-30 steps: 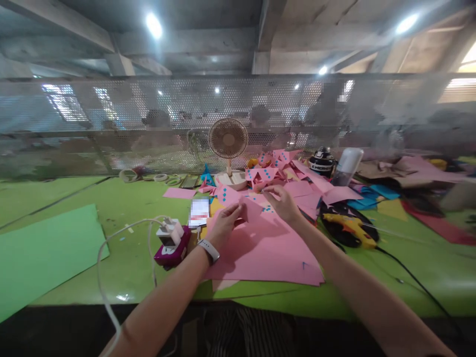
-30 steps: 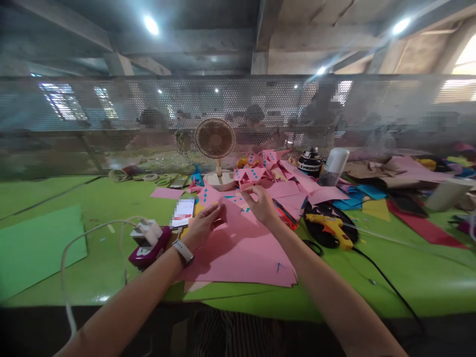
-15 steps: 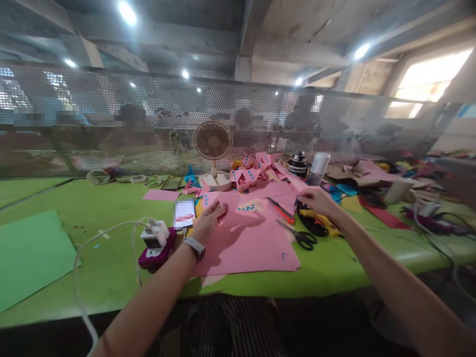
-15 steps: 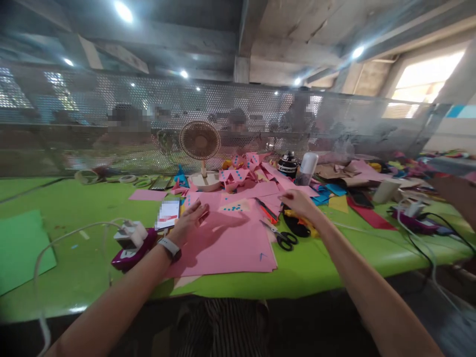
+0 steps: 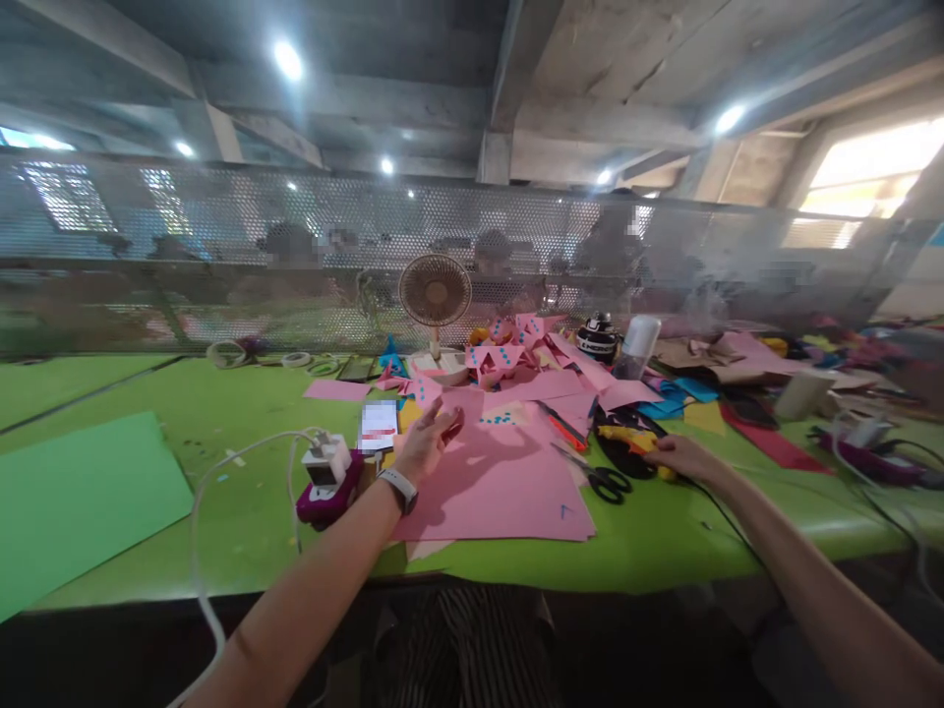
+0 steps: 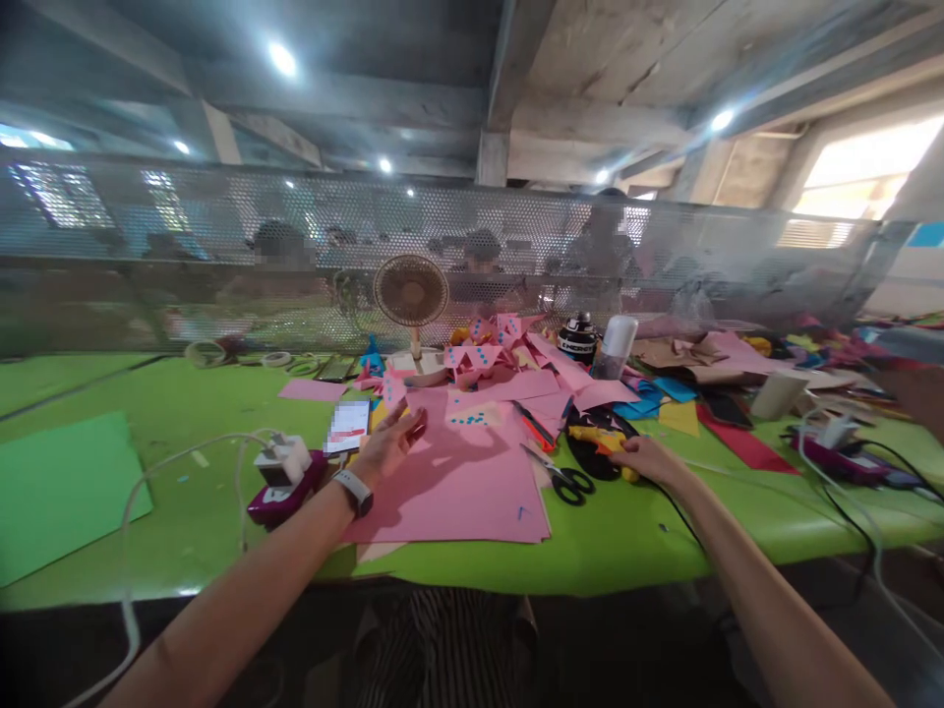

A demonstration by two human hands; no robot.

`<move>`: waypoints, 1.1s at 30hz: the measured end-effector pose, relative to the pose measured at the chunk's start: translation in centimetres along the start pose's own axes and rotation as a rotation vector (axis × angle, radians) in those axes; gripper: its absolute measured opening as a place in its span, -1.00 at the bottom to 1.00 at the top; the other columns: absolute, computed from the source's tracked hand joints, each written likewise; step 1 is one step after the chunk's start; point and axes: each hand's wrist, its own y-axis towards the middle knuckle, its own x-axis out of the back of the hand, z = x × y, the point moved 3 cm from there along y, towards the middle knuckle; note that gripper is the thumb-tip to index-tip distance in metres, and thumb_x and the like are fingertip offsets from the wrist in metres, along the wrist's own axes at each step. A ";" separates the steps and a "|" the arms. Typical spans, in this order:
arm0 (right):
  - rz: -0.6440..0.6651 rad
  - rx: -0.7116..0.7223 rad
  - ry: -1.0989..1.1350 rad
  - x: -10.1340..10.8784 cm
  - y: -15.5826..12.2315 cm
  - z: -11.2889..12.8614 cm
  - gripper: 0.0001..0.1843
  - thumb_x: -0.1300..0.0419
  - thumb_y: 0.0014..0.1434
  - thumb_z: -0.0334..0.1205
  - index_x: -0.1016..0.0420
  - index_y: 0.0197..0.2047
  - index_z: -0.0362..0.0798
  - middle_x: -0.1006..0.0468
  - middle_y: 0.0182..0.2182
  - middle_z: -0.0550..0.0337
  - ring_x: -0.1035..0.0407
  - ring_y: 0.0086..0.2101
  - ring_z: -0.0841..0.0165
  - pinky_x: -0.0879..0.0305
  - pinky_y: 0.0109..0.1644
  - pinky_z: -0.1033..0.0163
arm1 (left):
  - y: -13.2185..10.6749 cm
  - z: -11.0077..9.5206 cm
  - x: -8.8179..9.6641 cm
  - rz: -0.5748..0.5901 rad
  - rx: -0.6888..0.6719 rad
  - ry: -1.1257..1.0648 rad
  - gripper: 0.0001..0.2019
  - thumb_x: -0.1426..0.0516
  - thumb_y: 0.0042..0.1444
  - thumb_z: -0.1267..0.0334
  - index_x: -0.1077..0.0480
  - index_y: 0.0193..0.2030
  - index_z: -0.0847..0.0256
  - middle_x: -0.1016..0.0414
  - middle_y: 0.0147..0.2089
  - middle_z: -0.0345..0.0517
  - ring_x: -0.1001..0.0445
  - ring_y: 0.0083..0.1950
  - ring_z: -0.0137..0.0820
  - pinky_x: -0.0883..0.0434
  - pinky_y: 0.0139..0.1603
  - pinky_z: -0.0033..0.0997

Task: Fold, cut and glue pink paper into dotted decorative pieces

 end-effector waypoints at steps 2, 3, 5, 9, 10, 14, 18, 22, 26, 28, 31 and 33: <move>0.084 -0.062 -0.005 -0.2 0.2 -0.2 -0.72 -0.33 -0.35 -0.16 -0.32 -0.81 -0.08 -0.28 -0.84 0.29 -0.10 -0.74 0.48 0.10 -0.66 0.35 | 0.0 0.0 0.0 0.017 -0.011 0.021 -0.57 -0.35 -0.21 0.36 -0.36 -0.15 0.14 -0.52 -0.38 -0.27 -0.49 -0.32 -0.49 -0.35 -0.17 -0.45; 0.096 -0.093 0.021 -0.1 0.3 -0.3 -0.73 -0.33 -0.34 -0.16 -0.34 -0.80 -0.07 -0.29 -0.84 0.28 -0.09 -0.74 0.48 0.11 -0.67 0.35 | 0.0 -0.1 0.0 0.018 -0.011 0.023 -0.57 -0.35 -0.21 0.37 -0.37 -0.15 0.14 -0.53 -0.37 -0.27 -0.49 -0.32 -0.49 -0.35 -0.17 -0.46; 0.073 -0.152 0.132 0.0 0.1 -0.3 -0.77 -0.32 -0.33 -0.16 -0.37 -0.76 -0.05 -0.31 -0.82 0.26 -0.09 -0.75 0.48 0.10 -0.68 0.35 | 0.0 -0.1 0.1 0.002 0.000 0.006 -0.55 -0.35 -0.24 0.38 -0.38 -0.15 0.14 -0.53 -0.36 -0.26 -0.49 -0.32 -0.49 -0.36 -0.18 -0.46; 0.004 -0.196 0.429 -0.1 -1.0 0.7 -0.85 -0.33 -0.32 -0.20 -0.47 -0.59 -0.03 -0.42 -0.70 0.19 -0.21 -0.71 0.41 -0.04 -0.71 0.33 | -0.1 -0.1 0.0 -0.030 -0.008 -0.019 -0.62 -0.37 -0.28 0.40 -0.43 -0.25 0.19 -0.53 -0.36 -0.22 -0.48 -0.32 -0.50 -0.36 -0.24 -0.50; -0.026 -0.190 0.508 -0.2 -1.3 1.2 -0.83 -0.33 -0.32 -0.23 -0.48 -0.54 -0.03 -0.44 -0.66 0.18 -0.24 -0.69 0.40 -0.09 -0.71 0.32 | -0.1 -0.1 0.0 -0.039 -0.015 -0.021 -0.65 -0.38 -0.31 0.41 -0.44 -0.31 0.21 -0.53 -0.36 -0.21 -0.47 -0.33 -0.50 -0.35 -0.26 -0.52; -0.015 -0.190 0.844 -1.2 -2.0 3.4 -0.77 -0.32 -0.26 -0.29 -0.48 -0.41 0.00 -0.43 -0.58 0.20 -0.28 -0.64 0.43 -0.30 -0.63 0.31 | -0.2 -0.1 -0.1 -0.082 -0.048 -0.051 -0.70 -0.39 -0.36 0.39 -0.45 -0.41 0.21 -0.52 -0.35 -0.22 -0.46 -0.29 -0.48 -0.36 -0.23 -0.50; 0.186 -0.164 1.069 -3.1 -2.8 6.7 -0.78 -0.31 -0.20 -0.32 -0.44 -0.39 -0.01 -0.43 -0.53 0.22 -0.28 -0.61 0.45 -0.37 -0.56 0.32 | -0.3 0.1 -0.1 -0.069 -0.035 -0.044 -0.73 -0.38 -0.29 0.30 -0.49 -0.37 0.19 -0.52 -0.34 -0.20 -0.44 -0.32 -0.48 -0.37 -0.20 -0.44; 0.401 -0.095 1.232 -5.5 -4.1 10.8 -0.73 -0.33 -0.23 -0.35 -0.44 -0.36 -0.06 -0.42 -0.53 0.25 -0.28 -0.59 0.51 -0.33 -0.56 0.41 | -0.3 0.3 0.1 -0.061 -0.026 0.028 -0.73 -0.37 -0.25 0.25 -0.52 -0.33 0.19 -0.52 -0.26 -0.15 -0.44 -0.26 -0.44 -0.34 -0.19 -0.42; 0.478 -0.103 1.230 -7.8 -4.4 14.6 -0.73 -0.38 -0.24 -0.33 -0.45 -0.39 -0.07 -0.41 -0.60 0.29 -0.25 -0.65 0.53 -0.26 -0.63 0.44 | -0.3 0.4 0.4 -0.096 -0.053 0.146 -0.68 -0.35 -0.23 0.19 -0.53 -0.26 0.18 -0.50 -0.15 -0.09 -0.42 -0.12 -0.35 -0.30 -0.14 -0.40; 0.471 -0.052 1.218 -8.7 -4.1 16.5 -0.71 -0.39 -0.20 -0.30 -0.46 -0.33 -0.05 -0.48 -0.52 0.25 -0.31 -0.60 0.51 -0.28 -0.59 0.44 | -0.4 0.3 0.3 -0.094 -0.072 0.198 -0.67 -0.34 -0.20 0.15 -0.53 -0.24 0.17 -0.50 -0.13 -0.08 -0.41 -0.09 -0.34 -0.29 -0.10 -0.39; 0.502 0.080 1.213 -9.9 -3.7 18.9 -0.68 -0.36 -0.08 -0.19 -0.45 -0.21 0.01 -0.55 -0.36 0.21 -0.42 -0.44 0.44 -0.28 -0.51 0.43 | -0.7 0.1 0.1 -0.068 -0.065 0.223 -0.68 -0.33 -0.19 0.12 -0.52 -0.25 0.17 -0.49 -0.16 -0.09 -0.41 -0.12 -0.35 -0.30 -0.10 -0.37; 0.551 0.120 1.187 -10.9 -3.7 19.7 -0.65 -0.33 -0.04 -0.12 -0.44 -0.16 0.02 -0.55 -0.33 0.18 -0.43 -0.40 0.42 -0.26 -0.51 0.43 | -0.8 0.1 0.0 -0.068 -0.049 0.240 -0.68 -0.33 -0.19 0.10 -0.52 -0.27 0.19 -0.48 -0.20 -0.09 -0.42 -0.17 -0.36 -0.31 -0.12 -0.37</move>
